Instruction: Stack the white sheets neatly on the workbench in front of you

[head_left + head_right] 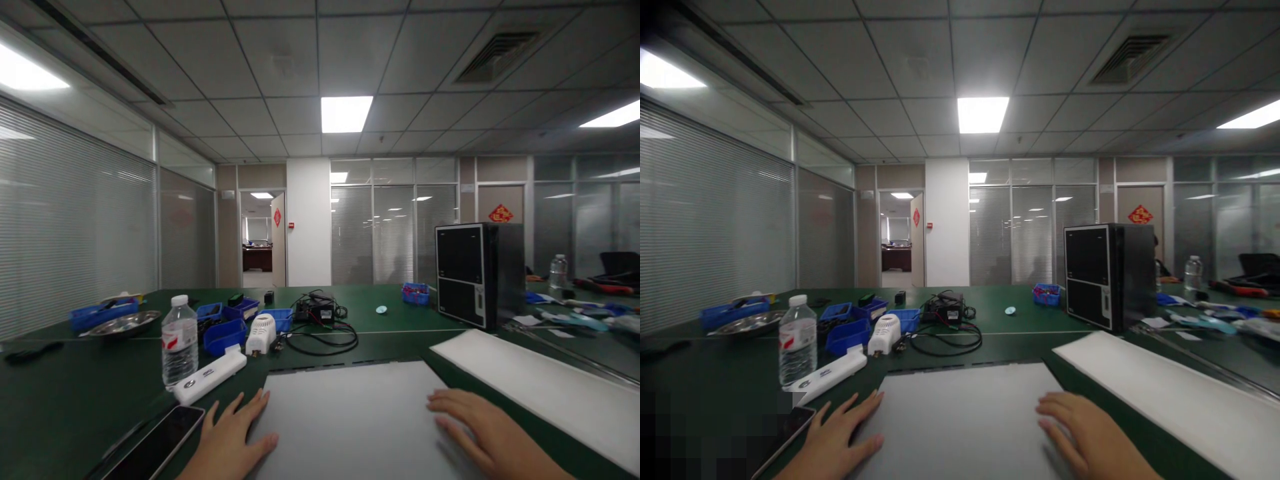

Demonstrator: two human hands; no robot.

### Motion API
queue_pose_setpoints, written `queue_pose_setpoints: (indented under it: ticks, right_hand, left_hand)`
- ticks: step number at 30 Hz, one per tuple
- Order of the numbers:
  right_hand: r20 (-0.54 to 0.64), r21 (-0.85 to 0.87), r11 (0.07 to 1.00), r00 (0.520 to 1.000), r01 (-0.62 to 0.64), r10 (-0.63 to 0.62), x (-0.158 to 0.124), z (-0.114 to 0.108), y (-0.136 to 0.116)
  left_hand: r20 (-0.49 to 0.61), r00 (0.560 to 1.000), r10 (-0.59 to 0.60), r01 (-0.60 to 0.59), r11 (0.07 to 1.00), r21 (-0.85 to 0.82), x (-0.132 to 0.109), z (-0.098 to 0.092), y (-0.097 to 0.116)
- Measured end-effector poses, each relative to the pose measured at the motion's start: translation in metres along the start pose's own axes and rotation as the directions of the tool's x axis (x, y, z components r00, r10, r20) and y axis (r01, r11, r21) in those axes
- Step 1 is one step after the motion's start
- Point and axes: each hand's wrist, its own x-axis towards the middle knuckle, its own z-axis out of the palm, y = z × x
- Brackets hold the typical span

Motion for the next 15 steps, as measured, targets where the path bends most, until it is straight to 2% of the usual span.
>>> queue_pose_setpoints:
  ticks: [4,6,7,8,10,15]
  right_hand:
    - [-0.147,-0.229,0.936,0.96,-0.267,0.238,-0.006,0.021,0.111]
    - [-0.192,-0.239,0.87,0.899,-0.432,0.393,-0.016,0.028,0.156]
    - [-0.188,-0.229,0.861,0.889,-0.454,0.419,-0.021,0.029,0.172]
    - [-0.184,-0.212,0.859,0.882,-0.467,0.434,-0.025,0.028,0.183]
    - [-0.17,-0.185,0.882,0.898,-0.434,0.406,-0.031,0.026,0.19]
    - [-0.172,-0.231,0.891,0.917,-0.392,0.359,-0.026,0.022,0.164]
  left_hand:
    - [-0.065,0.998,-0.021,0.021,1.0,-0.005,0.004,0.003,-0.002]
    - [-0.094,0.995,-0.03,0.029,1.0,-0.011,0.005,0.003,-0.002]
    - [-0.102,0.994,-0.032,0.031,0.999,-0.017,0.005,0.003,-0.002]
    - [-0.107,0.994,-0.034,0.032,0.999,-0.024,0.005,0.003,-0.001]
    - [-0.106,0.994,-0.037,0.033,0.999,-0.031,0.003,0.002,0.0]
    - [-0.093,0.996,-0.013,0.013,1.0,0.004,-0.003,0.0,0.003]
